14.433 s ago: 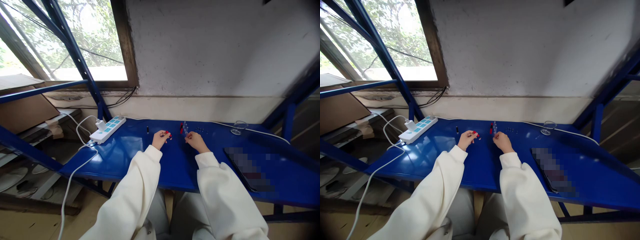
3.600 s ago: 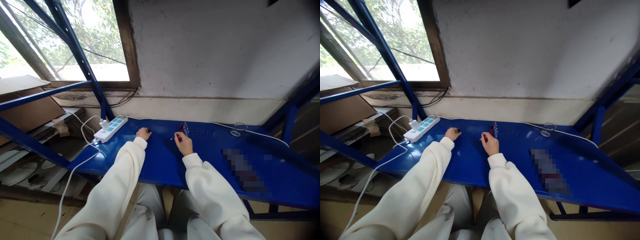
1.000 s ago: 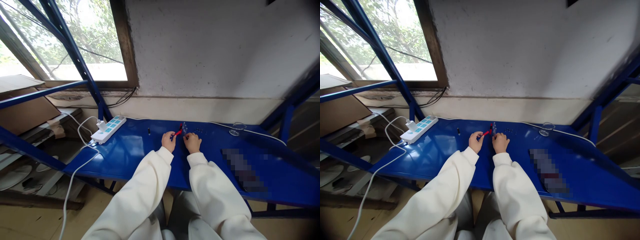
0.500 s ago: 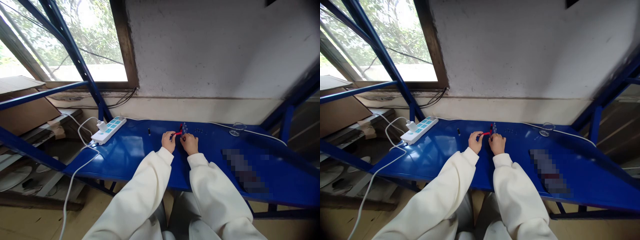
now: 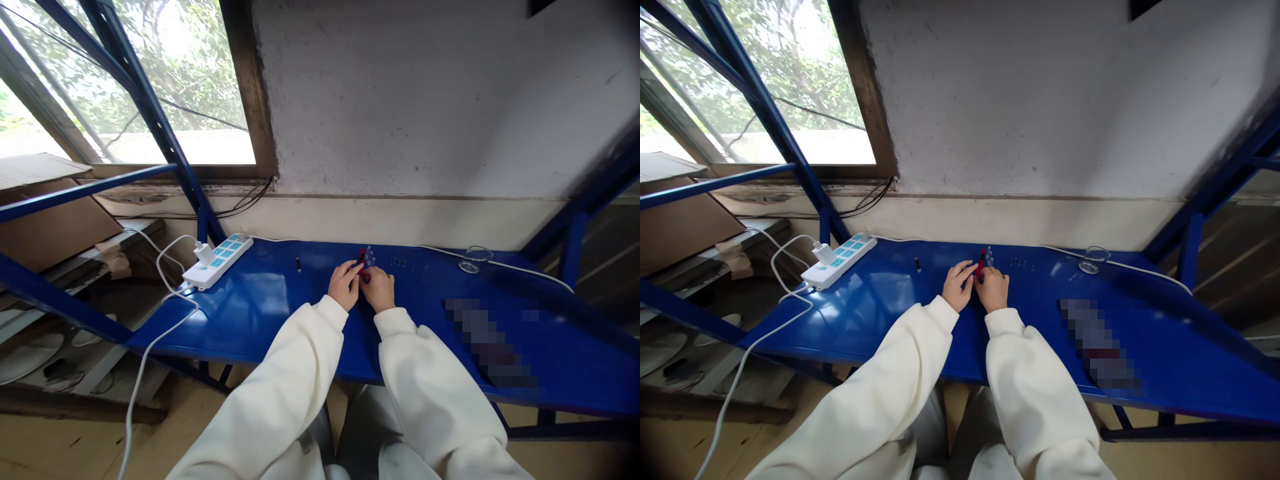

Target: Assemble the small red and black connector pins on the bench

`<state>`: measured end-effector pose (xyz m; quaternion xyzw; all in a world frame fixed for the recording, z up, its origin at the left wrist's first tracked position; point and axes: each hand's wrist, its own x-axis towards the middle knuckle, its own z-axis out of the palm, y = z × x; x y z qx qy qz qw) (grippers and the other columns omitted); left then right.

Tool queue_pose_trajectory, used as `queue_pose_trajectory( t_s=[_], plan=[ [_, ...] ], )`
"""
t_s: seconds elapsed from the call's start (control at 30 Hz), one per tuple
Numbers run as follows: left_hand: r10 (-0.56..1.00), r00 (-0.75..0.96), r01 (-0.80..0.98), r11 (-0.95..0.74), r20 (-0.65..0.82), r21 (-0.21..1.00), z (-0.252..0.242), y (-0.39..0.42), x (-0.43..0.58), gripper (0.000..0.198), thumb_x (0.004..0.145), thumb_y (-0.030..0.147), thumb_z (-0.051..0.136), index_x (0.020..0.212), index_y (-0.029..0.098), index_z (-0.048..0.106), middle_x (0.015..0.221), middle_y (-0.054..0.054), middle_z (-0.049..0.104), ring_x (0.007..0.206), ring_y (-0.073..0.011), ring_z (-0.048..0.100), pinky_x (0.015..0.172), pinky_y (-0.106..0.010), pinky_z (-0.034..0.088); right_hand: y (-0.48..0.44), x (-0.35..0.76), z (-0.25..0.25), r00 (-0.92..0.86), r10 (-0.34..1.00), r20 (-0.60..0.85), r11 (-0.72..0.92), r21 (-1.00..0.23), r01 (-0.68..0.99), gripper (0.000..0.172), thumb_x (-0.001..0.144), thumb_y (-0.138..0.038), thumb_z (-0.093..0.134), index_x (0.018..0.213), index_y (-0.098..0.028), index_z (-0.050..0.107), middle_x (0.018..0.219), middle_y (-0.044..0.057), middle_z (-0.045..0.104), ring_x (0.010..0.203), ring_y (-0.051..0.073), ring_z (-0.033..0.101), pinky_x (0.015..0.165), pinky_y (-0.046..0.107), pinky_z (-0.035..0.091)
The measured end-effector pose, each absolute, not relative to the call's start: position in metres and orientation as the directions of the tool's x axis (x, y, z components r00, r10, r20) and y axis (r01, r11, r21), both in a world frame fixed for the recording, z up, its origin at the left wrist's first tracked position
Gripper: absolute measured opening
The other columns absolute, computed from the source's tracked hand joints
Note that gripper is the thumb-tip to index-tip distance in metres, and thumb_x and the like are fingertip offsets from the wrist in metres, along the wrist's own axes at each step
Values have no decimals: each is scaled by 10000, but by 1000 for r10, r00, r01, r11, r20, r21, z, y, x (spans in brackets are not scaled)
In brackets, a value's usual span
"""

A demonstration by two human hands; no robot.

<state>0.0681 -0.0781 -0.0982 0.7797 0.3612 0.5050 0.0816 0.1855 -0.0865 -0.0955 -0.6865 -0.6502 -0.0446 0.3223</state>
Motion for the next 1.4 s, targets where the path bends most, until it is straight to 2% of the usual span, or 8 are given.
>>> queue_pose_trajectory(
  t_s=[0.13,0.33,0.5,0.7,1.0,1.2,1.4],
  plan=[
    [657,214,479,-715,722,508,-99,-78,68,352,844,188,368,1150,229,536,1127,-51,542,1015,-158,490,920,-329,406,-87,184,-95,173,838,517,82,-434,897,155,766,-302,489,713,-174,559,736,24,591,743,160,512,630,270,218],
    [672,171,485,-694,720,533,-96,-79,68,390,844,195,370,1222,209,461,1144,-76,521,1038,-168,479,927,-331,400,-87,183,-95,169,833,527,95,-438,894,181,779,-322,484,719,-175,569,737,21,598,744,158,518,630,268,222],
    [667,170,482,-698,725,529,-97,-77,68,277,837,221,408,1064,211,566,1052,-72,559,979,-171,510,879,-338,428,-87,183,-97,147,836,529,96,-404,910,201,795,-315,460,709,-170,569,734,33,598,733,159,512,627,271,217],
    [652,139,469,-706,745,530,-98,-75,68,167,816,259,470,905,194,597,945,-65,580,901,-164,527,819,-326,443,-88,182,-96,125,841,526,103,-381,919,152,786,-262,462,735,-175,577,760,29,600,745,157,514,626,269,216],
    [686,116,544,-649,719,532,-97,-72,68,132,805,238,476,846,173,583,915,-58,591,840,-159,526,778,-321,433,-88,183,-97,64,845,531,140,-336,931,186,795,-279,463,716,-166,589,741,38,596,727,155,513,635,273,222],
    [778,201,653,-559,595,511,-85,-72,63,114,789,234,494,792,180,594,882,-53,599,817,-173,525,771,-346,416,-89,185,-98,41,852,521,147,-315,938,179,775,-278,479,670,-168,576,713,28,581,708,150,511,633,272,222],
    [796,378,746,-564,472,354,-49,-61,44,91,759,249,556,721,203,625,879,-42,618,862,-197,503,756,-360,380,-90,181,-96,60,830,555,195,-390,900,142,766,-282,494,733,-175,582,742,16,587,711,136,527,615,258,245]
  ],
)
